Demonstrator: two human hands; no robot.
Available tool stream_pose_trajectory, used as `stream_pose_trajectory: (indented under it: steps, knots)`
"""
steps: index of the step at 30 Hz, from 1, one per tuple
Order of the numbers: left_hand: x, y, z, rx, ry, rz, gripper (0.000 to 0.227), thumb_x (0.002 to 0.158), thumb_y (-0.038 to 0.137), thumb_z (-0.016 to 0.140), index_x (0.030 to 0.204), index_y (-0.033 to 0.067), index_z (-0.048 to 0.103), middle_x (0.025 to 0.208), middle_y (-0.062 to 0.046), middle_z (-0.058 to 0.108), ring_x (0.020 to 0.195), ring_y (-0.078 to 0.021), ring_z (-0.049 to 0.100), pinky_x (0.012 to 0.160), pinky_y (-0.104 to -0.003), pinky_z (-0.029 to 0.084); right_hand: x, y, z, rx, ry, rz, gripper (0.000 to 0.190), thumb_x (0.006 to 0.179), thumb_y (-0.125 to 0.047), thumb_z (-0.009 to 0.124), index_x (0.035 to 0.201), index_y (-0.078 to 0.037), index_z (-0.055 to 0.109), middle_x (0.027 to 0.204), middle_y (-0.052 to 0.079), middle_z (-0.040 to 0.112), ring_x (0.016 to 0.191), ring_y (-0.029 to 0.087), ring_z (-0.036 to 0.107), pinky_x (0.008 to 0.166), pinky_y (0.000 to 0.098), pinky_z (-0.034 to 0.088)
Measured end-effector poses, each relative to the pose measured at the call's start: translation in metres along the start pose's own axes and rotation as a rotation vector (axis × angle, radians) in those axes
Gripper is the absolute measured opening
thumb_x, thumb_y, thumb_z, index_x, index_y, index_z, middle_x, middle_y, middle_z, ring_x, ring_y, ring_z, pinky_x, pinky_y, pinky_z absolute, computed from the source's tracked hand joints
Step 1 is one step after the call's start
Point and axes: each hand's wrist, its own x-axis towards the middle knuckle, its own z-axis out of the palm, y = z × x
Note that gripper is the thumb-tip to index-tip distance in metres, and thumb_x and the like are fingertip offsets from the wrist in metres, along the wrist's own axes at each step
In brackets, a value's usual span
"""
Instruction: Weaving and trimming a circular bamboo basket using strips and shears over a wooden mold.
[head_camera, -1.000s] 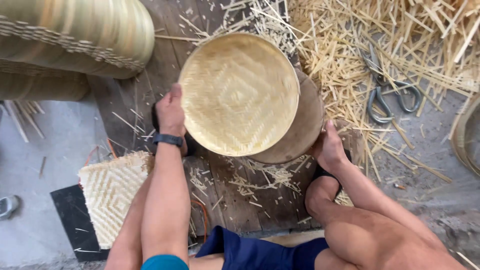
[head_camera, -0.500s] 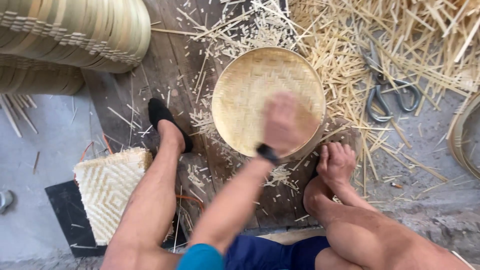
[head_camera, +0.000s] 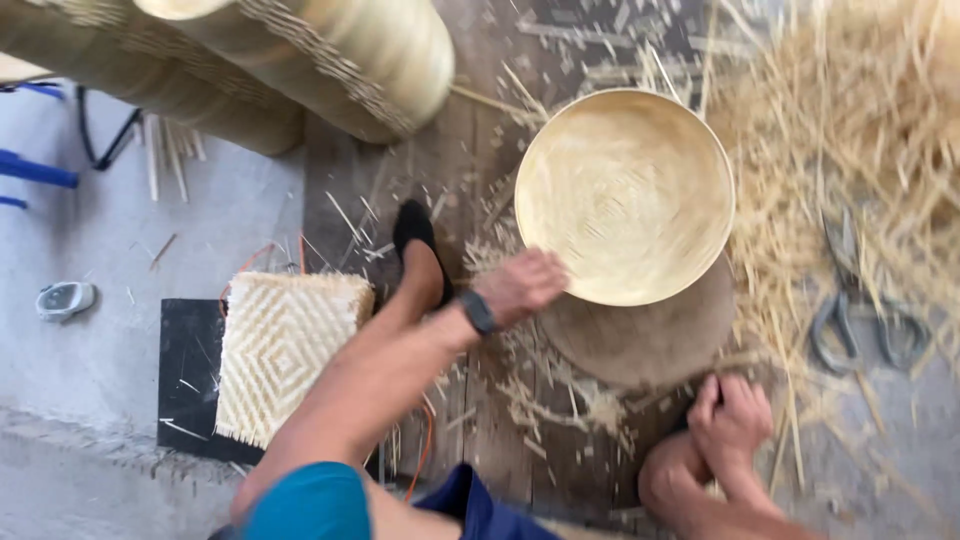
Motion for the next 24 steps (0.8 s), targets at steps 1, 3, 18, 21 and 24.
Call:
stream_pose_trajectory:
  steps: [1,3,18,21,24]
  knots:
    - [0.003,-0.032,-0.03,0.083,0.034,0.171,0.021,0.08,0.003,0.067,0.102,0.0029,0.066,0.104,-0.013,0.072,0.105,-0.0255,0.07,0.095,-0.041,0.058,0.001,-0.001,0.003,0.002,0.018,0.013,0.013,0.096,-0.02,0.065,0.089,-0.01,0.065,0.082,0.012,0.063,0.08,0.035,0.058,0.074,0.0453,0.047]
    - [0.027,-0.085,-0.092,0.229,0.082,0.157,0.021,0.081,0.005,0.066,0.102,0.0048,0.067,0.102,-0.011,0.072,0.096,-0.0225,0.069,0.085,-0.038,0.058,0.002,-0.003,0.007,-0.032,0.006,0.039,0.015,0.096,-0.021,0.066,0.086,-0.01,0.064,0.08,0.011,0.063,0.079,0.033,0.058,0.073,0.0447,0.048]
    - [-0.004,-0.35,-0.261,0.406,0.264,-0.847,0.035,0.088,-0.006,0.067,0.118,0.0099,0.076,0.093,-0.019,0.076,0.079,-0.0293,0.074,0.081,-0.039,0.06,0.001,0.016,0.029,-0.104,-0.011,0.042,0.009,0.085,-0.015,0.071,0.09,-0.008,0.072,0.082,0.009,0.069,0.071,0.029,0.061,0.071,0.0381,0.052]
    - [-0.008,-0.357,-0.26,0.354,0.221,-0.894,0.041,0.087,-0.007,0.067,0.123,0.0124,0.076,0.098,-0.019,0.076,0.083,-0.0295,0.074,0.085,-0.039,0.059,-0.001,0.019,0.031,-0.119,-0.017,0.033,0.011,0.085,-0.015,0.072,0.093,-0.008,0.073,0.084,0.008,0.07,0.072,0.028,0.061,0.071,0.0371,0.052]
    - [-0.006,-0.351,-0.269,0.362,0.178,-0.852,0.039,0.085,-0.008,0.067,0.117,0.0117,0.079,0.1,-0.02,0.075,0.088,-0.0319,0.073,0.086,-0.04,0.058,0.001,0.019,0.028,-0.14,-0.032,0.024,0.012,0.086,-0.015,0.072,0.095,-0.008,0.074,0.086,0.008,0.07,0.073,0.028,0.062,0.071,0.0365,0.052]
